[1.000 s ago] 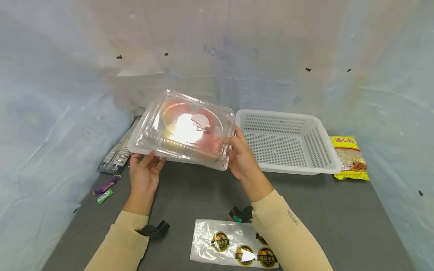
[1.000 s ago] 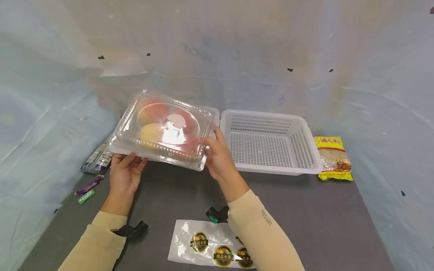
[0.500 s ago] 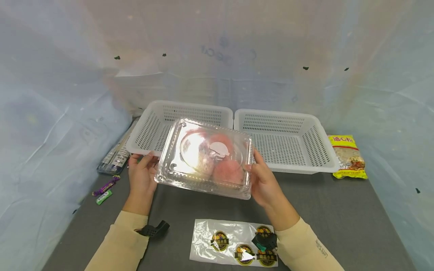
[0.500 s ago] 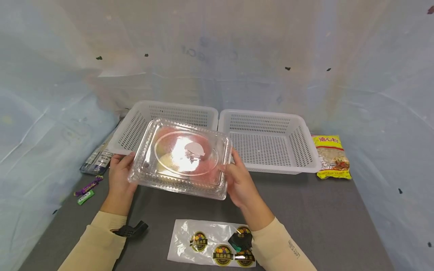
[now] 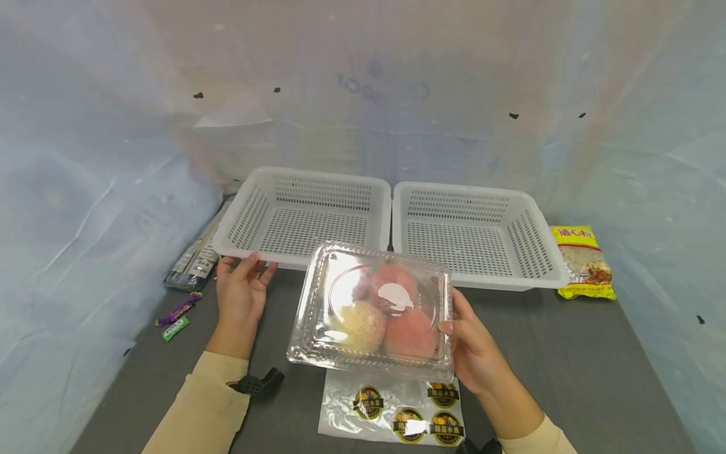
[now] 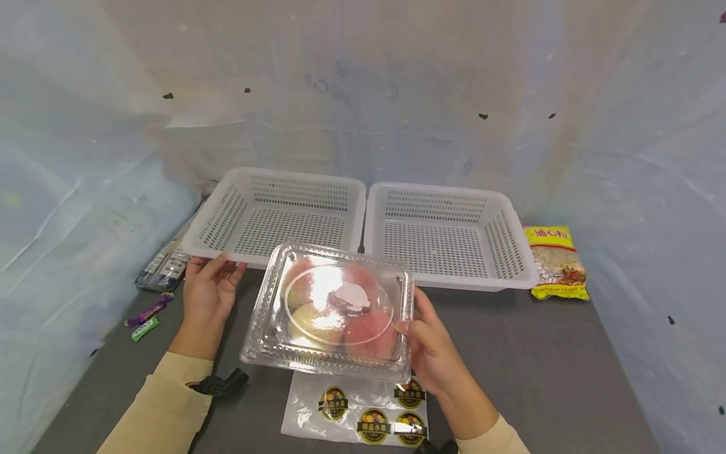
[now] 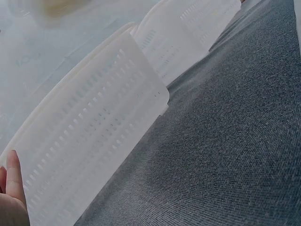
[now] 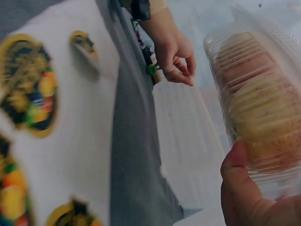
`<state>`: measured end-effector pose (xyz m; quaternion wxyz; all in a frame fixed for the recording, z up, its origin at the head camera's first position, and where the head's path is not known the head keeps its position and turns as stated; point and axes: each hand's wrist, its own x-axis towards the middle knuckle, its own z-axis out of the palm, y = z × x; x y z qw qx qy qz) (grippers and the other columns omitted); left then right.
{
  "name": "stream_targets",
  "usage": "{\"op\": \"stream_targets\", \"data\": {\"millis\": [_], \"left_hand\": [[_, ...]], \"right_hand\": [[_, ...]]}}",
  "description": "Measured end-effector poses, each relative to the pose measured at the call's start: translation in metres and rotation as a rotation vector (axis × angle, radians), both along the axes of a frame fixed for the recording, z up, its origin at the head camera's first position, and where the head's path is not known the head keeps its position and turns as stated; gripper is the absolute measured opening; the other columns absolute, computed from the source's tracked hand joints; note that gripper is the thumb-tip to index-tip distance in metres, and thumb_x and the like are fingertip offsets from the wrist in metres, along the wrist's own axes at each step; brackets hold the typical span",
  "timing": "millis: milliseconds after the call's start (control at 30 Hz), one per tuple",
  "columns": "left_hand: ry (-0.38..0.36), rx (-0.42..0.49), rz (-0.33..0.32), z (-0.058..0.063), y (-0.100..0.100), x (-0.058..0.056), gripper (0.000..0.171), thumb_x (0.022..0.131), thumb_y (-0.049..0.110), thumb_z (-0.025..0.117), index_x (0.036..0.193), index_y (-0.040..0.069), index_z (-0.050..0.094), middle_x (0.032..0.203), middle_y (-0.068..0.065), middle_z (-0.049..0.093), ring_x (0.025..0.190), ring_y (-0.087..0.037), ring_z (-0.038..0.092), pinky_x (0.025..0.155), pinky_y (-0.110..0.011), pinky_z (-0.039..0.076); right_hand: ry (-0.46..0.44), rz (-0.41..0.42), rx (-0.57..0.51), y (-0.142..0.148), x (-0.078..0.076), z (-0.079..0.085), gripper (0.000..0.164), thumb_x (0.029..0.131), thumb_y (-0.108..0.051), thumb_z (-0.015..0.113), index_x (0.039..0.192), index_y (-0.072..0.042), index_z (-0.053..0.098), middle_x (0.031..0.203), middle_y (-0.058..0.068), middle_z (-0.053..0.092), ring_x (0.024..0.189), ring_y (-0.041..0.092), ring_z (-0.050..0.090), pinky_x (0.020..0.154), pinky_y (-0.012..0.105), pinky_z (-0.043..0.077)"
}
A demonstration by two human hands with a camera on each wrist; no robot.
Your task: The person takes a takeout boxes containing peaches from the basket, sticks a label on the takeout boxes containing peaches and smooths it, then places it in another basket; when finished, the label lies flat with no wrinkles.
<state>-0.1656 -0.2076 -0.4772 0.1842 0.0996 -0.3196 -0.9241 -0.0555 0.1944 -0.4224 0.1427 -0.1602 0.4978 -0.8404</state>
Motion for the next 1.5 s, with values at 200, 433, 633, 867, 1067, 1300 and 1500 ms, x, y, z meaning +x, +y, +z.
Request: {"op": "stream_targets", "data": {"millis": [200, 433, 633, 867, 1067, 1300, 1500], "left_hand": [[-0.003, 0.008, 0.0, 0.001, 0.0, -0.001, 0.047, 0.106, -0.009, 0.064, 0.143, 0.001, 0.037, 0.123, -0.016, 0.057, 0.086, -0.02, 0.065, 0.079, -0.039, 0.065], [-0.015, 0.029, -0.008, 0.004, 0.0, 0.001, 0.044, 0.108, -0.008, 0.061, 0.143, 0.002, 0.035, 0.125, -0.017, 0.055, 0.086, -0.02, 0.065, 0.078, -0.038, 0.065], [-0.03, 0.02, -0.006, 0.006, 0.0, 0.001, 0.04, 0.109, -0.008, 0.06, 0.141, 0.001, 0.037, 0.125, -0.017, 0.056, 0.086, -0.02, 0.065, 0.078, -0.038, 0.065], [-0.044, 0.059, -0.021, 0.009, -0.003, 0.002, 0.036, 0.108, -0.011, 0.06, 0.136, 0.001, 0.042, 0.121, -0.018, 0.055, 0.084, -0.023, 0.065, 0.078, -0.04, 0.066], [-0.062, 0.051, -0.032, 0.012, -0.003, 0.003, 0.03, 0.107, -0.01, 0.061, 0.131, 0.002, 0.046, 0.124, -0.019, 0.054, 0.084, -0.022, 0.065, 0.078, -0.04, 0.066], [-0.098, 0.034, -0.051, 0.015, -0.004, 0.006, 0.028, 0.106, -0.007, 0.067, 0.123, 0.005, 0.047, 0.119, -0.016, 0.055, 0.087, -0.022, 0.064, 0.082, -0.039, 0.065], [-0.12, 0.039, -0.062, 0.015, -0.008, 0.01, 0.022, 0.107, -0.004, 0.067, 0.115, 0.004, 0.048, 0.108, -0.015, 0.061, 0.086, -0.024, 0.066, 0.085, -0.041, 0.064]], "right_hand": [[-0.013, -0.004, 0.056, 0.022, 0.018, -0.011, 0.072, 0.098, 0.007, 0.036, 0.164, -0.023, 0.04, 0.14, 0.011, 0.059, 0.115, 0.022, 0.066, 0.095, 0.041, 0.059], [-0.107, -0.031, 0.114, 0.04, 0.03, -0.022, 0.069, 0.1, 0.005, 0.038, 0.163, -0.023, 0.04, 0.14, 0.012, 0.059, 0.114, 0.022, 0.066, 0.095, 0.042, 0.059], [-0.146, -0.063, 0.157, 0.05, 0.031, -0.033, 0.064, 0.102, 0.003, 0.04, 0.161, -0.022, 0.039, 0.134, 0.012, 0.062, 0.11, 0.021, 0.067, 0.091, 0.041, 0.06], [-0.175, -0.1, 0.203, 0.059, 0.023, -0.041, 0.059, 0.104, 0.002, 0.044, 0.159, -0.018, 0.037, 0.129, 0.012, 0.063, 0.107, 0.021, 0.067, 0.086, 0.04, 0.062], [-0.179, -0.101, 0.231, 0.064, 0.016, -0.042, 0.058, 0.107, 0.001, 0.045, 0.161, -0.016, 0.035, 0.127, 0.01, 0.065, 0.106, 0.021, 0.068, 0.082, 0.039, 0.063], [-0.271, -0.15, 0.388, 0.068, 0.008, -0.032, 0.061, 0.112, -0.011, 0.052, 0.166, -0.001, 0.025, 0.124, 0.013, 0.064, 0.102, 0.023, 0.07, 0.081, 0.046, 0.063], [-0.302, -0.239, 0.634, 0.073, 0.004, -0.023, 0.063, 0.112, -0.022, 0.062, 0.164, 0.004, 0.038, 0.143, 0.016, 0.058, 0.115, 0.02, 0.063, 0.088, 0.043, 0.06]]}}
